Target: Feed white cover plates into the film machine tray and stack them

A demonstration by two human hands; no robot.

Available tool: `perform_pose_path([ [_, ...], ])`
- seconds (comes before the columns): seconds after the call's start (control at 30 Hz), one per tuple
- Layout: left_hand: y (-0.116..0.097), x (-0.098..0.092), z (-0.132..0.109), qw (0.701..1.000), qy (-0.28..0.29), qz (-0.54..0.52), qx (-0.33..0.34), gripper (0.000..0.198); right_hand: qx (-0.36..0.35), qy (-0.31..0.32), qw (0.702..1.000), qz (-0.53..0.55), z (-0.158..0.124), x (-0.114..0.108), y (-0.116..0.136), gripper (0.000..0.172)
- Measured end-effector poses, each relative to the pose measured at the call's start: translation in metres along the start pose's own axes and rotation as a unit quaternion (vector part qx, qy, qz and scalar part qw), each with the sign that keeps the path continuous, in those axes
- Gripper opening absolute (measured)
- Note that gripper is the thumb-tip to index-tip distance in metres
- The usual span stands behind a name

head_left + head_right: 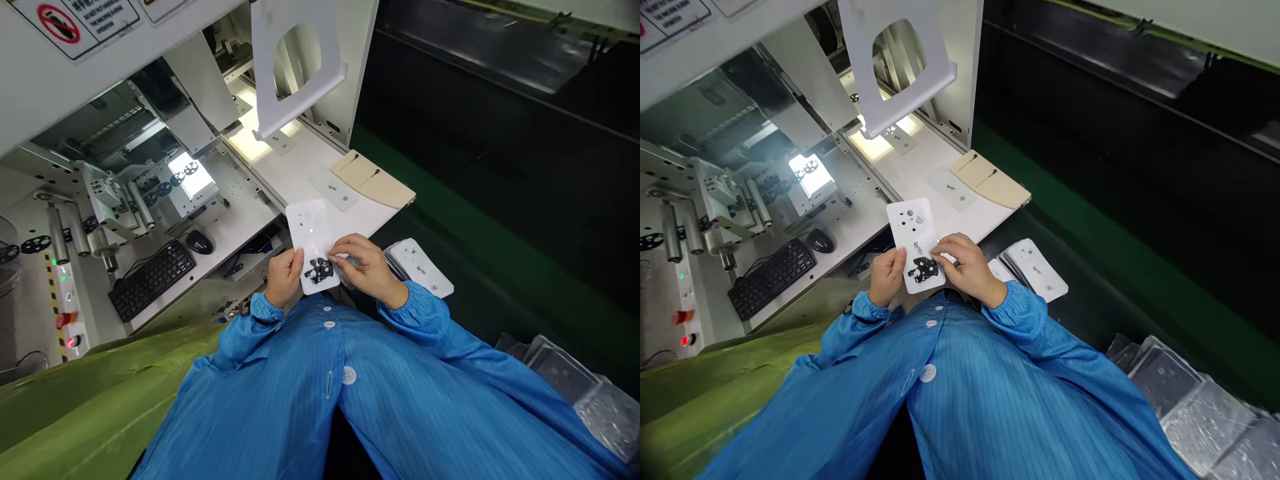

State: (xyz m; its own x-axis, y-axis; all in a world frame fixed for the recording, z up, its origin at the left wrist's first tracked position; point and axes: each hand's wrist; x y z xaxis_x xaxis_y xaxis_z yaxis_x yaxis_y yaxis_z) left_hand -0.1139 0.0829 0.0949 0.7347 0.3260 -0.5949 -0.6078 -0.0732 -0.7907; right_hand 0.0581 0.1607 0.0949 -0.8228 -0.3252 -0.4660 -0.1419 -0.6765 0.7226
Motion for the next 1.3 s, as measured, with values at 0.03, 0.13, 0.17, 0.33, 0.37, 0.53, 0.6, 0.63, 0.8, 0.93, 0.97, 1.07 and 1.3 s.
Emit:
perform_pose_path([
  [0.03, -0.004, 0.001, 0.000, 1.000, -0.004, -0.001, 0.004, 0.046, -0.019, 0.008, 1.000, -0.011, -0.001, -0.003, 0.004, 0.014],
  [0.13, -0.015, 0.003, -0.002, 1.000, -0.003, 0.001, 0.026, 0.045, -0.085, 0.014, 0.995, -0.057, -0.003, -0.009, 0.009, 0.014],
  [0.17, -0.019, 0.004, -0.003, 0.999, -0.002, 0.003, 0.035, 0.045, -0.108, 0.013, 0.992, -0.068, -0.003, -0.011, 0.010, 0.014],
  [0.33, -0.036, 0.008, -0.010, 0.997, 0.016, 0.012, 0.077, 0.045, -0.184, 0.022, 0.976, -0.116, -0.008, -0.018, 0.014, 0.014],
  [0.37, -0.039, 0.009, -0.011, 0.996, 0.020, 0.012, 0.085, 0.044, -0.190, 0.027, 0.973, -0.126, -0.009, -0.020, 0.016, 0.015],
  [0.53, -0.053, 0.008, -0.020, 0.994, 0.043, 0.014, 0.098, 0.042, -0.229, 0.086, 0.960, -0.138, -0.013, -0.036, 0.025, 0.021],
  [0.6, -0.058, 0.007, -0.022, 0.993, 0.070, 0.017, 0.098, 0.042, -0.237, 0.122, 0.953, -0.141, -0.011, -0.043, 0.029, 0.026],
  [0.63, -0.060, 0.006, -0.023, 0.991, 0.088, 0.018, 0.099, 0.041, -0.243, 0.142, 0.948, -0.145, -0.010, -0.046, 0.031, 0.028],
  [0.8, -0.066, 0.002, -0.025, 0.977, 0.191, 0.009, 0.098, 0.038, -0.306, 0.196, 0.914, -0.183, -0.010, -0.053, 0.039, 0.029],
  [0.93, -0.067, 0.002, -0.029, 0.974, 0.211, -0.007, 0.081, 0.039, -0.322, 0.175, 0.906, -0.214, -0.019, -0.049, 0.044, 0.023],
  [0.97, -0.067, 0.002, -0.031, 0.975, 0.210, -0.013, 0.075, 0.039, -0.317, 0.168, 0.907, -0.221, -0.022, -0.048, 0.044, 0.023],
  [1.07, -0.070, 0.001, -0.034, 0.975, 0.212, -0.024, 0.066, 0.040, -0.296, 0.151, 0.916, -0.226, -0.029, -0.044, 0.046, 0.022],
  [1.3, -0.075, 0.004, -0.039, 0.978, 0.195, -0.005, 0.080, 0.041, -0.267, 0.139, 0.936, -0.184, -0.037, -0.044, 0.043, 0.022],
])
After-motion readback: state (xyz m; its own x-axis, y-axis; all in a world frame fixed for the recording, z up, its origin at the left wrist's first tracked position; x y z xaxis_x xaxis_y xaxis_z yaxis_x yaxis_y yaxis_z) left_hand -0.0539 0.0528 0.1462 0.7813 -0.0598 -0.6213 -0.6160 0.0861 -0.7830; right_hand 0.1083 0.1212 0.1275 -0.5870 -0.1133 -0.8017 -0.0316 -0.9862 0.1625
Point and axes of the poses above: each hand's wrist, its own z-axis towards the middle knuckle, its own x-axis out of the palm, y = z × x
